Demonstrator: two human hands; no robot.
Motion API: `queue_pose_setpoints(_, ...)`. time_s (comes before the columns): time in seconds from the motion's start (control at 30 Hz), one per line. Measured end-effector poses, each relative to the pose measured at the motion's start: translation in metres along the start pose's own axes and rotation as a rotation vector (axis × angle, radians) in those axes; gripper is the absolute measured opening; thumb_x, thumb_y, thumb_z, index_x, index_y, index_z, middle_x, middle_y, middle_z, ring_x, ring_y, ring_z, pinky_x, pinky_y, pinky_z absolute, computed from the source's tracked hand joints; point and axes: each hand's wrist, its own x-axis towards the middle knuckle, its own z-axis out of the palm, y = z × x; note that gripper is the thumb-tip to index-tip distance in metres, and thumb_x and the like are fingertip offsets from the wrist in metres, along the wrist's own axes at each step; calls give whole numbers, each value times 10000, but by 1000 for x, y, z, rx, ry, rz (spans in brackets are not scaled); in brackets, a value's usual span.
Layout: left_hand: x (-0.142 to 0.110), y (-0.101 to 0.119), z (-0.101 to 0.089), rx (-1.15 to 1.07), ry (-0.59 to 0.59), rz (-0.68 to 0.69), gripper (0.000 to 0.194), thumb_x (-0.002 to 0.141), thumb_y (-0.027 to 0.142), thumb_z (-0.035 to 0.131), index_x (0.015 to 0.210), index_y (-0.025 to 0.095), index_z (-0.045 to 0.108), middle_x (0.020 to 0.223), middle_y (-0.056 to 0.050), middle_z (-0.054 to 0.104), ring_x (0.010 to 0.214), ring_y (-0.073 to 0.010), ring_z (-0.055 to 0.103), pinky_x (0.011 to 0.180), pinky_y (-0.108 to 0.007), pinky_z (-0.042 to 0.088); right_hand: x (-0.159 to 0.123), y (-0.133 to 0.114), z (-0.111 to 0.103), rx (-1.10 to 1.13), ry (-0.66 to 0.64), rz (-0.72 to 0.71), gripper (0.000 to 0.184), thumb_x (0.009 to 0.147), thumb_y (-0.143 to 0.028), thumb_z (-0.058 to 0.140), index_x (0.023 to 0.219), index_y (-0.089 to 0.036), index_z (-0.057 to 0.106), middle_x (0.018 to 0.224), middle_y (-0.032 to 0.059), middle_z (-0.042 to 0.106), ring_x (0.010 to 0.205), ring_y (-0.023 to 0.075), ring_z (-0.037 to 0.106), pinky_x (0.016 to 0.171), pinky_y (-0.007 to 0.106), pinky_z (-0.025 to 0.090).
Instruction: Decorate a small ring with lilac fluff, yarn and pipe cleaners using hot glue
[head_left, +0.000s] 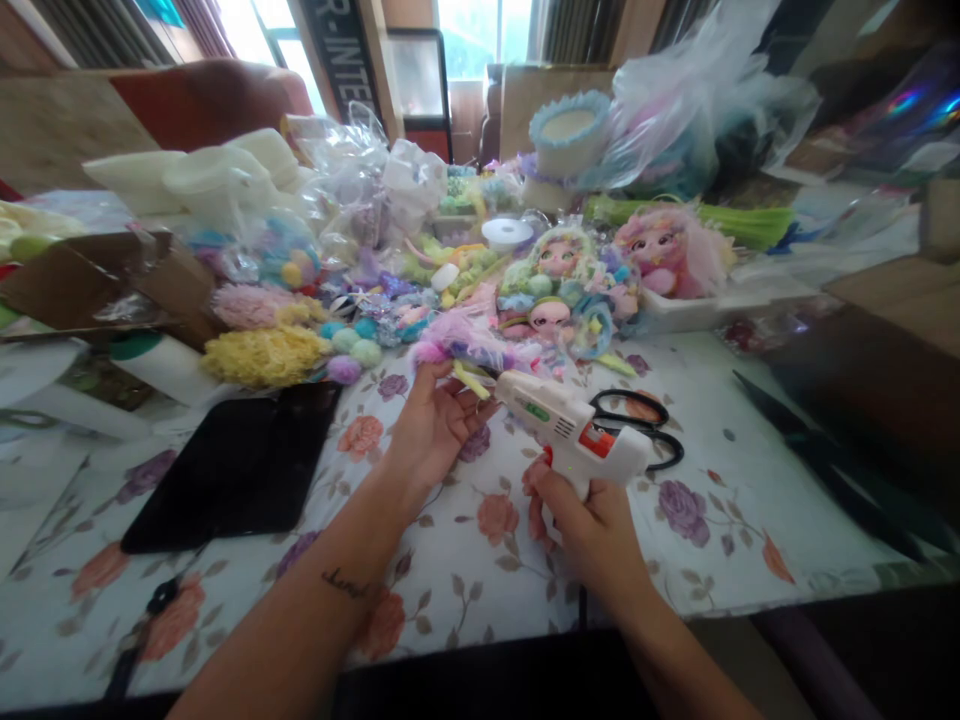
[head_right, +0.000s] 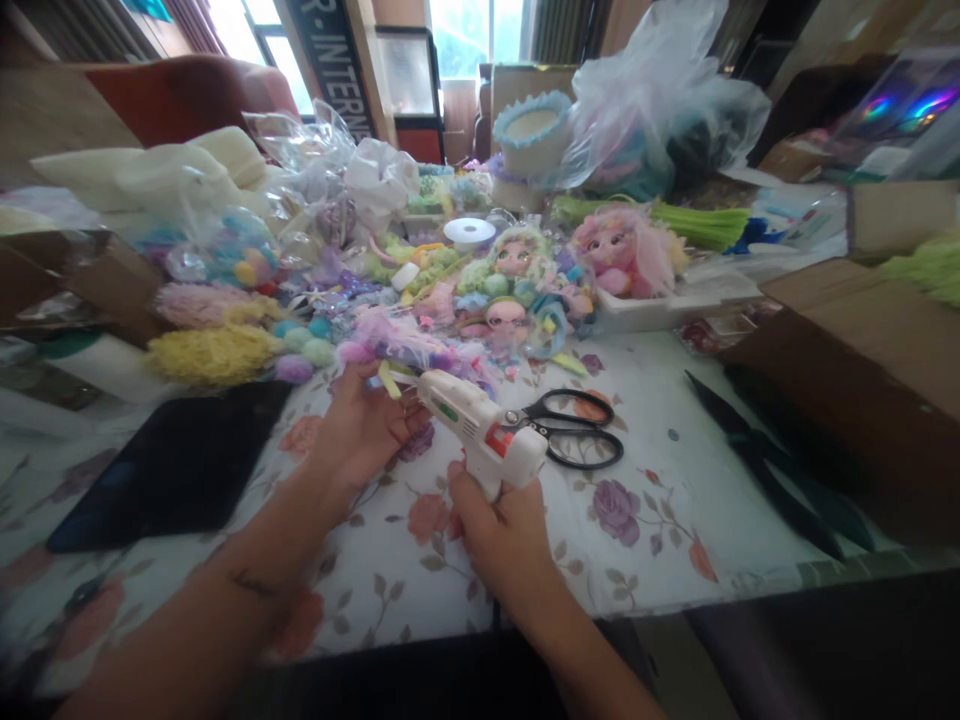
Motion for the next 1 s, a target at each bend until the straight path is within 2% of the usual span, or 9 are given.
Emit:
queue_pose_setpoints(0.2, -2, 1, 3, -33, 23, 5, 219, 902, 324, 522, 918, 151, 656, 718, -73, 730, 651, -184, 721, 654, -267, 605, 0, -1, -2, -5, 6, -3, 387, 879, -425, 573, 579, -181, 591, 445, -2, 548, 430, 116, 500, 425, 213, 409)
queue_pose_setpoints(0.37, -2, 3, 5, -18, 53, -17, 261, 915, 292, 461, 920, 144, 676, 708, -96, 731, 707, -215, 739, 660, -274, 600, 0, -1, -3, -3, 12, 29, 400, 875, -436, 574, 570, -180, 599, 435, 0, 539, 417, 116, 488, 405, 212, 402)
queue_pose_setpoints(0.57, -1, 4, 4, -20, 44, -20, 252, 896, 329, 502, 955, 139, 656, 723, -103, 737, 708, -220, 744, 651, -268, 596, 1, 0, -4, -16, 27, 46, 410, 869, -440, 566, 556, -177, 597, 428, -3, 527, 388, 104, 456, 371, 207, 353)
queue_pose_setpoints(0.8, -1, 5, 4, -28, 38, -17, 246, 901, 324, 466, 862, 149, 635, 736, -113, 742, 734, -223, 753, 657, -272, 609, 1, -5, -5, 35, 25, 81, 274, 832, -439, 603, 806, -172, 659, 438, -32, 549, 342, 92, 407, 334, 198, 302)
queue_pose_setpoints(1.0, -1, 5, 0, -3, 24, 23, 260, 884, 338, 498, 912, 134, 656, 844, -140, 760, 817, -237, 755, 732, -291, 609, 3, -6, -4, 90, -10, 107, 348, 825, -456, 624, 993, -161, 701, 448, -36, 557, 347, 100, 426, 320, 195, 299)
